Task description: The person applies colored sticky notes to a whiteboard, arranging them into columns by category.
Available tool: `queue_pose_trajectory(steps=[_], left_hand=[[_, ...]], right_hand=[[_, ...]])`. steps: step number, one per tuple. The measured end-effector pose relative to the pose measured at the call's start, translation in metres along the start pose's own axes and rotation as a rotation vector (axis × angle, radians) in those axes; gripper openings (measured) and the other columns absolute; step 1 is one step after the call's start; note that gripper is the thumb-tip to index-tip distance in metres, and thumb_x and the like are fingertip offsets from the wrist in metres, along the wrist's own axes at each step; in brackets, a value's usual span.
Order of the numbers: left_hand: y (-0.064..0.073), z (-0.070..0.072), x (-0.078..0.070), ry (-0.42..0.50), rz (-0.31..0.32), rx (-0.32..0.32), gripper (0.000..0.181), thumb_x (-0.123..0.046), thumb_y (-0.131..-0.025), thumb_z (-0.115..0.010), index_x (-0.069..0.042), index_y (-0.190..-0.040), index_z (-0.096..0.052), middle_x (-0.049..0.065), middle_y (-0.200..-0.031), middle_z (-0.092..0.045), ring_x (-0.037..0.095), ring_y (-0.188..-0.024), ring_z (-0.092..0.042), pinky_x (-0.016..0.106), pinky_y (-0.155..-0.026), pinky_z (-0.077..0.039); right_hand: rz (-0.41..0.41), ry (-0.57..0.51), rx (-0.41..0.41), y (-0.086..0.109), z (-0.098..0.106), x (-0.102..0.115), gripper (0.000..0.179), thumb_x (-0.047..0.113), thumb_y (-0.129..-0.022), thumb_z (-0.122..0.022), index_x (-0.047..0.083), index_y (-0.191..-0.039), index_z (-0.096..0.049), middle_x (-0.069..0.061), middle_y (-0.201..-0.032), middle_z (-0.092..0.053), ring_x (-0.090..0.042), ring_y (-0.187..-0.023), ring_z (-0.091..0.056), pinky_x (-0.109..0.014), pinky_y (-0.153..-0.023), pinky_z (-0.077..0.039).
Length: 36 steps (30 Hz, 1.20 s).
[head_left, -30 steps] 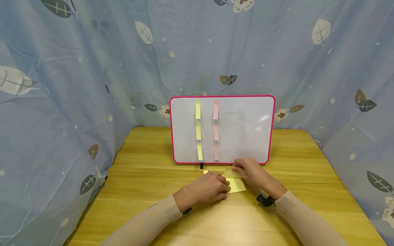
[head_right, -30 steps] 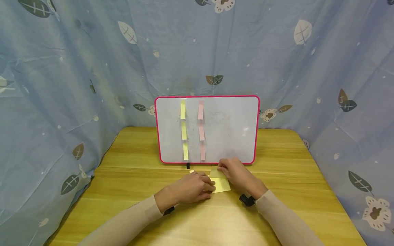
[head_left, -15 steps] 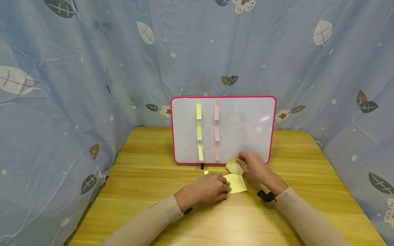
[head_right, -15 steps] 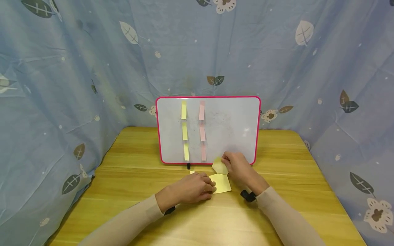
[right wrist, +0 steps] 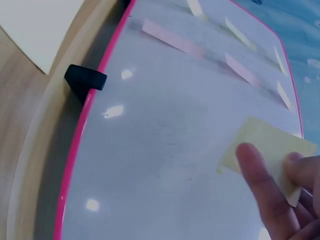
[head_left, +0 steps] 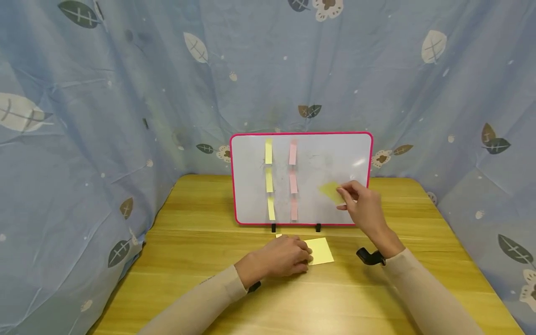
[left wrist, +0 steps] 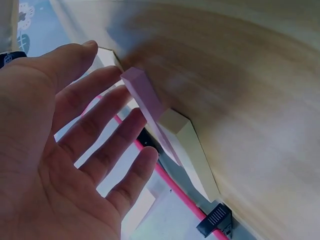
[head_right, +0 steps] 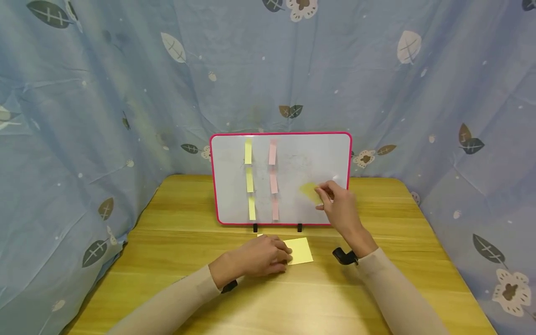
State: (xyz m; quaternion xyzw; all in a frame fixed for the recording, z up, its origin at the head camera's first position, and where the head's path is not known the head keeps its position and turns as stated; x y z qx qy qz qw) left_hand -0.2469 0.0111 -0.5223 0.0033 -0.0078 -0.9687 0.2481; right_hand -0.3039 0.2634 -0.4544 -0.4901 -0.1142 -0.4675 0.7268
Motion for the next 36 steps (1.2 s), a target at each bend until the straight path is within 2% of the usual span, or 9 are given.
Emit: queue_pose_trajectory(steps=[3, 6, 8, 9, 12, 19, 26, 33, 36], left_hand=[[-0.001, 0.003, 0.001, 0.025, 0.002, 0.004, 0.028, -0.04, -0.117, -0.072, -0.03, -0.14, -0.086, -0.012, -0.147, -0.082, 0.011, -0.135, -0.075, 0.029, -0.112, -0.062], [-0.003, 0.006, 0.003, 0.039, 0.013, 0.006, 0.028, -0.04, -0.117, -0.072, -0.03, -0.141, -0.086, -0.013, -0.145, -0.082, 0.011, -0.136, -0.075, 0.031, -0.113, -0.062], [-0.005, 0.009, 0.005, 0.053, 0.017, -0.006, 0.029, -0.039, -0.117, -0.073, -0.029, -0.141, -0.085, -0.012, -0.144, -0.083, 0.011, -0.136, -0.075, 0.033, -0.115, -0.062], [-0.006, 0.011, 0.005, 0.049, 0.022, -0.015, 0.03, -0.039, -0.117, -0.072, -0.029, -0.142, -0.085, -0.011, -0.144, -0.083, 0.012, -0.137, -0.075, 0.033, -0.115, -0.062], [-0.009, 0.018, 0.008, 0.032, 0.03, -0.064, 0.03, -0.039, -0.117, -0.073, -0.027, -0.142, -0.085, -0.009, -0.143, -0.083, 0.014, -0.137, -0.076, 0.034, -0.117, -0.061], [-0.012, 0.048, 0.024, 0.05, 0.064, -0.242, 0.027, -0.034, -0.114, -0.079, -0.02, -0.136, -0.087, -0.004, -0.139, -0.084, 0.019, -0.13, -0.079, 0.041, -0.112, -0.065], [-0.015, 0.099, 0.053, 0.025, 0.077, -0.477, 0.024, -0.03, -0.113, -0.08, -0.017, -0.132, -0.088, 0.0, -0.134, -0.085, 0.023, -0.125, -0.081, 0.047, -0.104, -0.067], [-0.024, 0.144, 0.078, -0.038, 0.187, -0.661, 0.024, -0.029, -0.112, -0.082, -0.018, -0.133, -0.087, 0.001, -0.133, -0.085, 0.026, -0.125, -0.079, 0.051, -0.103, -0.066], [-0.03, 0.16, 0.09, -0.033, 0.26, -0.709, 0.029, -0.028, -0.112, -0.082, -0.016, -0.139, -0.085, 0.004, -0.137, -0.084, 0.03, -0.125, -0.078, 0.052, -0.104, -0.065]], right_hand=[[0.06, 0.033, -0.091, -0.004, 0.004, 0.002, 0.009, -0.004, -0.106, -0.08, -0.008, -0.115, -0.081, -0.025, -0.104, -0.088, -0.039, -0.082, -0.088, -0.001, -0.078, -0.056], [0.115, 0.055, -0.167, -0.008, 0.006, 0.005, 0.012, -0.003, -0.104, -0.084, -0.007, -0.115, -0.083, -0.024, -0.103, -0.089, -0.041, -0.088, -0.089, 0.003, -0.087, -0.05], [0.142, 0.042, -0.205, -0.012, 0.006, 0.007, 0.013, -0.003, -0.103, -0.085, -0.006, -0.116, -0.085, -0.023, -0.106, -0.089, -0.043, -0.091, -0.089, 0.002, -0.09, -0.051], [0.154, 0.03, -0.22, -0.014, 0.005, 0.009, 0.013, -0.003, -0.103, -0.085, -0.005, -0.116, -0.085, -0.022, -0.11, -0.089, -0.037, -0.094, -0.09, 0.001, -0.092, -0.052], [0.188, -0.003, -0.258, -0.02, 0.005, 0.012, 0.013, -0.004, -0.103, -0.085, -0.004, -0.116, -0.087, -0.021, -0.12, -0.089, -0.037, -0.1, -0.09, -0.004, -0.096, -0.056], [0.263, -0.059, -0.289, -0.034, 0.0, 0.02, 0.017, -0.008, -0.101, -0.085, -0.003, -0.117, -0.089, -0.023, -0.132, -0.086, -0.048, -0.114, -0.086, -0.008, -0.105, -0.057], [0.318, 0.017, -0.306, -0.045, -0.009, 0.02, 0.022, -0.005, -0.103, -0.084, -0.001, -0.124, -0.089, -0.02, -0.138, -0.085, -0.045, -0.125, -0.084, -0.007, -0.113, -0.05], [0.333, 0.041, -0.336, -0.056, -0.014, 0.019, 0.022, -0.003, -0.103, -0.084, -0.001, -0.124, -0.089, -0.021, -0.14, -0.084, -0.046, -0.128, -0.083, -0.008, -0.119, -0.048], [0.331, 0.059, -0.334, -0.06, -0.015, 0.021, 0.022, 0.0, -0.105, -0.084, 0.0, -0.126, -0.089, -0.019, -0.142, -0.084, -0.043, -0.13, -0.083, -0.017, -0.122, -0.053]])
Point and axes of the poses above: each hand's wrist, its own y-axis away from the middle knuckle, its own z-axis out of the back of the hand, x = y × z, the point moved 3 cm from there along -y, towards the middle knuckle
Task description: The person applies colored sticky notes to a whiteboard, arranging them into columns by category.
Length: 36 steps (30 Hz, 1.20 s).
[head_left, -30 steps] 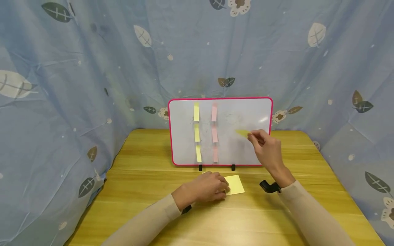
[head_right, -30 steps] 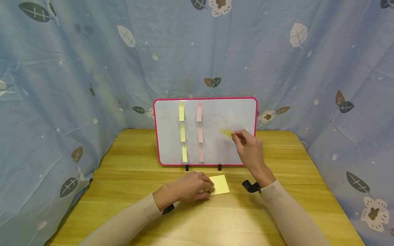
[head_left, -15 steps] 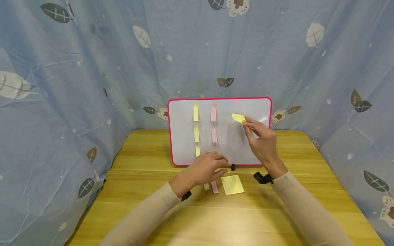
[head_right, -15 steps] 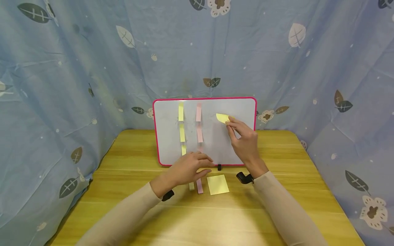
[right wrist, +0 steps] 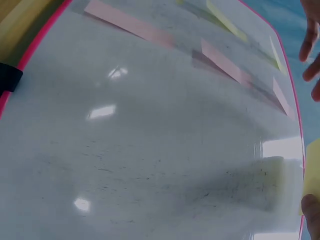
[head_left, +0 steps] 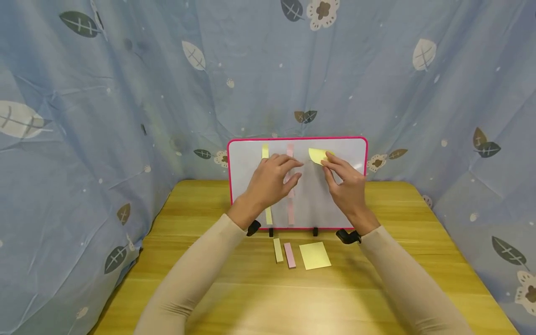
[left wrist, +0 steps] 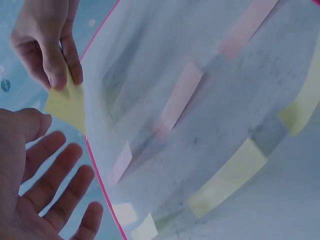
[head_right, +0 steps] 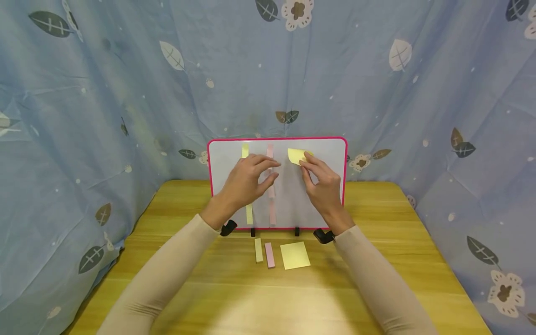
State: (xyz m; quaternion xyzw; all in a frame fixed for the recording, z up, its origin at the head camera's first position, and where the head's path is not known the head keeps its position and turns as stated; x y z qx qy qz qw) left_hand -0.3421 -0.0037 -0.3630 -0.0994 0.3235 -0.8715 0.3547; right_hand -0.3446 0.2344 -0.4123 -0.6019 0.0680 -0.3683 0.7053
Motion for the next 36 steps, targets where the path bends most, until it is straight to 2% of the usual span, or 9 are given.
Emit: queue_pose_trajectory(steps=[5, 8, 13, 18, 22, 27, 36], left_hand=[[-0.025, 0.006, 0.017, -0.008, 0.098, -0.05, 0.036, -0.027, -0.112, -0.082, -0.014, -0.145, -0.081, 0.008, -0.144, -0.079, 0.034, -0.133, -0.074, 0.054, -0.104, -0.063], [-0.037, 0.006, 0.025, -0.005, 0.127, -0.072, 0.037, -0.027, -0.11, -0.084, -0.012, -0.145, -0.081, 0.011, -0.145, -0.078, 0.035, -0.134, -0.074, 0.054, -0.106, -0.063], [-0.055, 0.002, 0.031, 0.003, 0.166, -0.045, 0.038, -0.028, -0.111, -0.082, -0.014, -0.147, -0.08, 0.01, -0.148, -0.077, 0.036, -0.138, -0.071, 0.054, -0.11, -0.061], [-0.072, -0.003, 0.031, -0.018, 0.226, 0.025, 0.041, -0.033, -0.112, -0.081, -0.019, -0.151, -0.079, 0.008, -0.151, -0.076, 0.034, -0.14, -0.07, 0.054, -0.119, -0.058], [-0.08, -0.008, 0.032, -0.022, 0.281, 0.083, 0.041, -0.036, -0.114, -0.079, -0.022, -0.152, -0.078, 0.007, -0.154, -0.075, 0.033, -0.142, -0.069, 0.055, -0.122, -0.057], [-0.086, -0.018, 0.034, -0.027, 0.323, 0.111, 0.042, -0.04, -0.114, -0.079, -0.024, -0.152, -0.079, 0.005, -0.15, -0.078, 0.032, -0.138, -0.072, 0.055, -0.121, -0.056], [-0.088, -0.033, 0.032, -0.075, 0.389, 0.085, 0.039, -0.05, -0.111, -0.079, -0.032, -0.146, -0.082, -0.002, -0.135, -0.083, 0.03, -0.129, -0.077, 0.053, -0.122, -0.053]], right_hand=[[-0.009, 0.017, 0.02, -0.005, -0.005, 0.0, 0.022, 0.001, -0.106, -0.083, 0.0, -0.128, -0.089, -0.018, -0.144, -0.083, -0.041, -0.133, -0.082, -0.05, -0.117, -0.062], [-0.015, 0.008, 0.021, -0.006, -0.009, -0.002, 0.023, 0.0, -0.105, -0.083, 0.0, -0.128, -0.089, -0.019, -0.145, -0.083, -0.042, -0.134, -0.082, -0.058, -0.114, -0.062], [0.002, 0.011, 0.011, -0.007, -0.013, -0.006, 0.022, 0.0, -0.105, -0.084, 0.001, -0.126, -0.089, -0.019, -0.143, -0.084, -0.042, -0.131, -0.083, -0.058, -0.113, -0.063], [0.025, 0.028, 0.02, -0.01, -0.014, -0.007, 0.022, 0.001, -0.106, -0.084, -0.001, -0.126, -0.089, -0.019, -0.144, -0.083, -0.041, -0.132, -0.083, -0.056, -0.113, -0.063], [0.029, 0.026, 0.035, -0.012, -0.016, -0.009, 0.022, 0.002, -0.106, -0.083, -0.002, -0.127, -0.088, -0.019, -0.145, -0.082, -0.041, -0.133, -0.082, -0.057, -0.114, -0.062], [0.025, 0.03, 0.049, -0.012, -0.019, -0.012, 0.023, 0.001, -0.105, -0.084, -0.002, -0.127, -0.088, -0.019, -0.146, -0.082, -0.041, -0.135, -0.081, -0.056, -0.115, -0.062], [0.041, 0.047, 0.077, -0.009, -0.021, -0.015, 0.024, 0.001, -0.105, -0.084, -0.004, -0.127, -0.087, -0.021, -0.146, -0.081, -0.043, -0.136, -0.08, -0.055, -0.115, -0.063]])
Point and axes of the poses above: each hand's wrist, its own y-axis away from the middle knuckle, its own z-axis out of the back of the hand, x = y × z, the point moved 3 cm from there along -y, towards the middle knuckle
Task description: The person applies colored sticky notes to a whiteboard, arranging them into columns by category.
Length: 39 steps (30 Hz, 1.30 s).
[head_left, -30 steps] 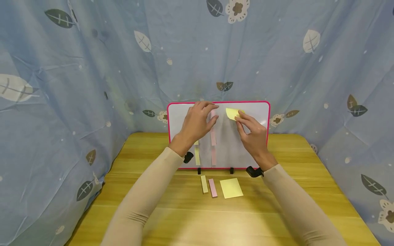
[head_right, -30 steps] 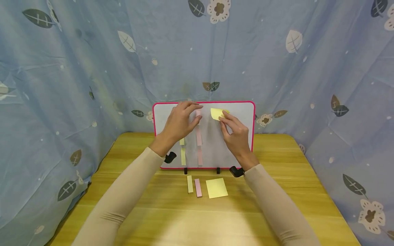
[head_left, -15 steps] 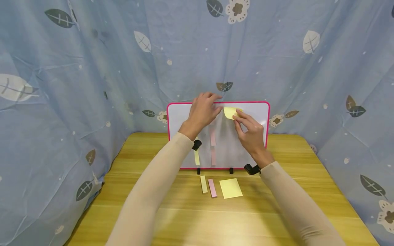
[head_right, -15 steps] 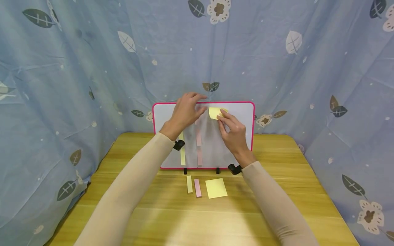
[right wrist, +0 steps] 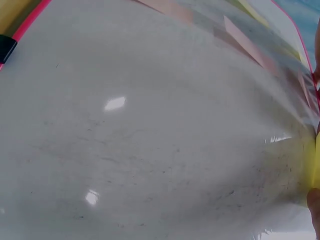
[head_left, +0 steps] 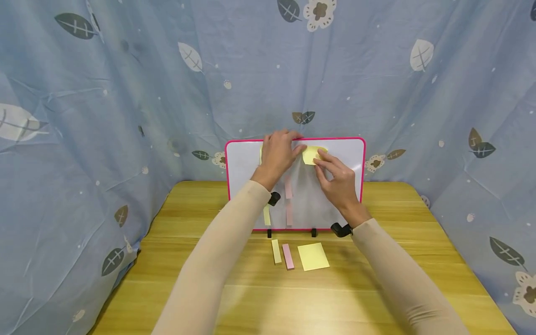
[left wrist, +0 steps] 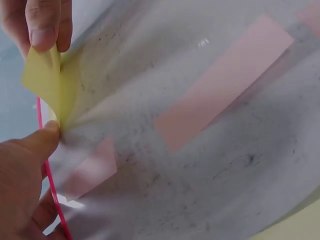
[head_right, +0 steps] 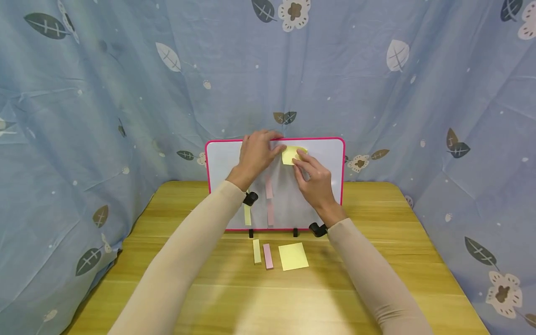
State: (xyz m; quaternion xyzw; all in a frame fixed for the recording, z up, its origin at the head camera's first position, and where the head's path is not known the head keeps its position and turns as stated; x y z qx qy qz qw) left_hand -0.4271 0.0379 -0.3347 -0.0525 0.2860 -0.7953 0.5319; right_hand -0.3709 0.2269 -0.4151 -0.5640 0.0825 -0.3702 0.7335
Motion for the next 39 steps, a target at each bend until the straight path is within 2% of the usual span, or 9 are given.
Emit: queue_pose_trajectory(steps=[6, 10, 13, 17, 21, 25, 29, 35, 39], left_hand=[[0.003, 0.0, 0.001, 0.029, 0.023, -0.035, 0.042, -0.053, -0.106, -0.082, -0.032, -0.143, -0.084, -0.002, -0.134, -0.084, 0.03, -0.13, -0.077, 0.052, -0.123, -0.052], [0.004, -0.002, 0.003, 0.036, 0.026, -0.05, 0.045, -0.052, -0.104, -0.084, -0.032, -0.144, -0.085, -0.002, -0.134, -0.085, 0.027, -0.132, -0.077, 0.05, -0.126, -0.051], [0.004, -0.003, 0.006, 0.048, 0.016, -0.055, 0.047, -0.051, -0.104, -0.086, -0.03, -0.145, -0.084, -0.002, -0.138, -0.085, 0.024, -0.135, -0.077, 0.05, -0.131, -0.048], [0.0, -0.011, 0.012, 0.103, 0.009, -0.057, 0.05, -0.047, -0.101, -0.09, -0.027, -0.146, -0.084, 0.002, -0.138, -0.086, 0.024, -0.134, -0.079, 0.052, -0.142, -0.039], [-0.007, -0.025, 0.021, 0.178, 0.007, -0.051, 0.051, -0.045, -0.1, -0.093, -0.027, -0.146, -0.084, 0.004, -0.128, -0.087, 0.026, -0.123, -0.081, 0.053, -0.149, -0.024], [-0.012, -0.034, 0.026, 0.182, -0.019, -0.058, 0.051, -0.048, -0.1, -0.092, -0.029, -0.146, -0.084, 0.002, -0.125, -0.088, 0.025, -0.118, -0.082, 0.054, -0.15, -0.02], [-0.015, -0.037, 0.028, 0.175, -0.034, -0.07, 0.049, -0.046, -0.1, -0.093, -0.03, -0.145, -0.085, 0.001, -0.125, -0.088, 0.024, -0.116, -0.083, 0.055, -0.15, -0.021], [-0.014, -0.031, 0.025, 0.181, -0.029, -0.04, 0.05, -0.043, -0.099, -0.094, -0.028, -0.145, -0.085, 0.003, -0.122, -0.087, 0.025, -0.113, -0.082, 0.056, -0.15, -0.019], [-0.011, -0.024, 0.019, 0.126, -0.019, -0.021, 0.049, -0.043, -0.1, -0.094, -0.03, -0.147, -0.084, 0.0, -0.129, -0.087, 0.023, -0.118, -0.082, 0.056, -0.15, -0.019]], right_hand=[[0.029, 0.029, 0.066, 0.004, -0.003, 0.004, 0.034, 0.006, -0.103, -0.084, -0.006, -0.136, -0.083, -0.025, -0.153, -0.076, -0.048, -0.143, -0.075, -0.061, -0.125, -0.057], [0.07, 0.141, 0.158, 0.007, -0.01, 0.008, 0.051, 0.012, -0.104, -0.084, -0.006, -0.15, -0.074, -0.025, -0.163, -0.069, -0.048, -0.157, -0.064, -0.066, -0.137, -0.044], [0.114, 0.228, 0.258, 0.008, -0.015, 0.01, 0.068, 0.017, -0.106, -0.083, -0.008, -0.164, -0.06, -0.025, -0.175, -0.058, -0.047, -0.167, -0.052, -0.066, -0.141, -0.037], [0.119, 0.318, 0.401, 0.009, -0.023, 0.009, 0.084, 0.026, -0.111, -0.078, -0.006, -0.178, -0.039, -0.023, -0.189, -0.037, -0.045, -0.178, -0.035, -0.067, -0.145, -0.028], [0.09, 0.425, 0.477, 0.013, -0.025, 0.005, 0.089, 0.032, -0.115, -0.073, 0.0, -0.184, -0.026, -0.017, -0.195, -0.024, -0.041, -0.182, -0.027, -0.072, -0.146, -0.02], [0.068, 0.501, 0.494, 0.016, -0.022, 0.0, 0.088, 0.034, -0.117, -0.069, 0.004, -0.186, -0.023, -0.012, -0.197, -0.019, -0.038, -0.183, -0.025, -0.076, -0.145, -0.017], [0.011, 0.507, 0.499, 0.015, -0.016, -0.007, 0.085, 0.036, -0.12, -0.062, 0.006, -0.187, -0.019, -0.008, -0.198, -0.013, -0.037, -0.184, -0.019, -0.075, -0.146, -0.01], [-0.096, 0.552, 0.468, 0.013, -0.001, -0.02, 0.081, 0.037, -0.122, -0.054, 0.008, -0.187, -0.016, -0.006, -0.198, -0.01, -0.04, -0.186, -0.006, -0.078, -0.145, 0.001], [-0.116, 0.536, 0.446, 0.013, 0.004, -0.024, 0.08, 0.037, -0.122, -0.051, 0.005, -0.187, -0.017, -0.01, -0.198, -0.011, -0.041, -0.186, -0.001, -0.079, -0.144, 0.003]])
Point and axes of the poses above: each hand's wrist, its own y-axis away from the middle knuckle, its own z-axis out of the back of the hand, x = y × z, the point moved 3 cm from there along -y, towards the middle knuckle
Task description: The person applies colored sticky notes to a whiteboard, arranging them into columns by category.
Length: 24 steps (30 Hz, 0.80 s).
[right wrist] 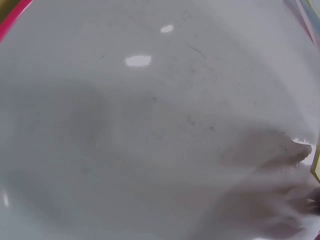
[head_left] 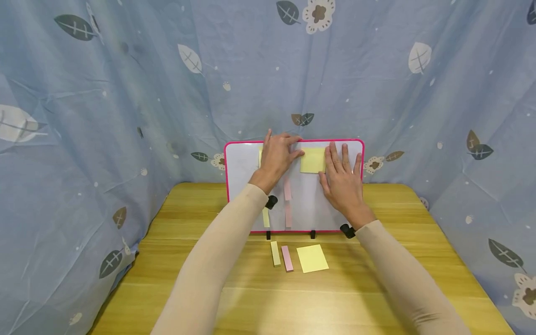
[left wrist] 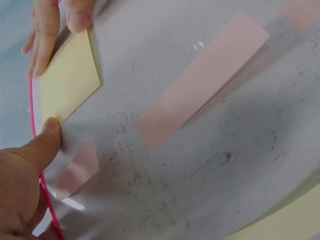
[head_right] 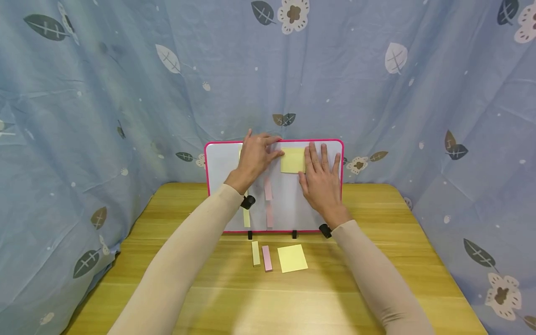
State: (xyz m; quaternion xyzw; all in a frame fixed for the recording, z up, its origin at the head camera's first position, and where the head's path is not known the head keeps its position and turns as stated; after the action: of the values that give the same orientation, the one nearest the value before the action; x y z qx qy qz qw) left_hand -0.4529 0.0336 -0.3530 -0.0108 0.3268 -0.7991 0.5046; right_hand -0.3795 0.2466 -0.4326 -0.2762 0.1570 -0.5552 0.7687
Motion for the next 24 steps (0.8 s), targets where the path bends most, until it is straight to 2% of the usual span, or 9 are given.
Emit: queue_pose_trajectory(steps=[1, 5, 8, 10, 14, 18, 24], left_hand=[[-0.001, -0.001, 0.001, -0.009, 0.002, -0.001, 0.05, -0.046, -0.1, -0.094, -0.031, -0.146, -0.084, -0.002, -0.131, -0.087, 0.021, -0.121, -0.082, 0.056, -0.15, -0.019], [0.006, 0.01, -0.01, -0.093, -0.014, 0.018, 0.054, -0.047, -0.101, -0.093, -0.03, -0.151, -0.081, 0.0, -0.145, -0.084, 0.023, -0.137, -0.078, 0.061, -0.149, -0.021], [0.014, 0.02, -0.017, -0.137, -0.035, 0.037, 0.058, -0.045, -0.103, -0.091, -0.027, -0.157, -0.076, 0.002, -0.154, -0.079, 0.027, -0.147, -0.073, 0.063, -0.149, -0.019], [0.016, 0.021, -0.016, -0.145, -0.046, 0.042, 0.062, -0.045, -0.104, -0.09, -0.027, -0.161, -0.073, 0.001, -0.16, -0.075, 0.027, -0.152, -0.069, 0.063, -0.149, -0.017], [0.02, 0.02, -0.011, -0.132, -0.079, 0.036, 0.068, -0.044, -0.104, -0.09, -0.027, -0.166, -0.067, 0.002, -0.17, -0.066, 0.028, -0.159, -0.063, 0.062, -0.15, -0.016], [0.025, 0.019, -0.005, -0.105, -0.141, 0.014, 0.07, -0.044, -0.105, -0.09, -0.026, -0.167, -0.066, 0.006, -0.176, -0.06, 0.03, -0.162, -0.059, 0.063, -0.149, -0.019], [0.043, 0.025, -0.004, -0.062, -0.248, -0.017, 0.063, -0.036, -0.107, -0.089, -0.021, -0.165, -0.069, 0.011, -0.178, -0.056, 0.034, -0.165, -0.056, 0.065, -0.148, -0.021]], right_hand=[[0.003, -0.014, -0.006, 0.0, 0.0, 0.0, 0.08, 0.037, -0.122, -0.051, 0.004, -0.186, -0.017, -0.011, -0.198, -0.012, -0.042, -0.186, -0.001, -0.08, -0.144, 0.002], [0.013, -0.075, -0.042, 0.002, 0.0, 0.0, 0.079, 0.034, -0.121, -0.054, -0.001, -0.184, -0.022, -0.017, -0.196, -0.015, -0.045, -0.185, -0.008, -0.082, -0.143, -0.003], [0.027, -0.121, -0.078, 0.005, 0.0, 0.0, 0.079, 0.03, -0.119, -0.059, -0.005, -0.182, -0.026, -0.021, -0.194, -0.02, -0.049, -0.183, -0.017, -0.081, -0.144, -0.01], [0.048, -0.149, -0.105, 0.007, 0.001, 0.0, 0.078, 0.026, -0.118, -0.062, -0.007, -0.181, -0.028, -0.024, -0.193, -0.024, -0.051, -0.181, -0.022, -0.078, -0.144, -0.015], [0.101, -0.207, -0.172, 0.014, 0.004, 0.0, 0.078, 0.019, -0.114, -0.069, -0.009, -0.179, -0.033, -0.027, -0.19, -0.032, -0.052, -0.177, -0.032, -0.075, -0.143, -0.026], [0.144, -0.26, -0.217, 0.026, 0.009, 0.0, 0.077, 0.013, -0.111, -0.074, -0.009, -0.176, -0.039, -0.027, -0.187, -0.04, -0.051, -0.175, -0.038, -0.074, -0.141, -0.03], [0.195, -0.288, -0.252, 0.044, 0.009, 0.001, 0.073, 0.007, -0.107, -0.078, -0.008, -0.172, -0.049, -0.026, -0.18, -0.051, -0.05, -0.167, -0.05, -0.075, -0.134, -0.04]])
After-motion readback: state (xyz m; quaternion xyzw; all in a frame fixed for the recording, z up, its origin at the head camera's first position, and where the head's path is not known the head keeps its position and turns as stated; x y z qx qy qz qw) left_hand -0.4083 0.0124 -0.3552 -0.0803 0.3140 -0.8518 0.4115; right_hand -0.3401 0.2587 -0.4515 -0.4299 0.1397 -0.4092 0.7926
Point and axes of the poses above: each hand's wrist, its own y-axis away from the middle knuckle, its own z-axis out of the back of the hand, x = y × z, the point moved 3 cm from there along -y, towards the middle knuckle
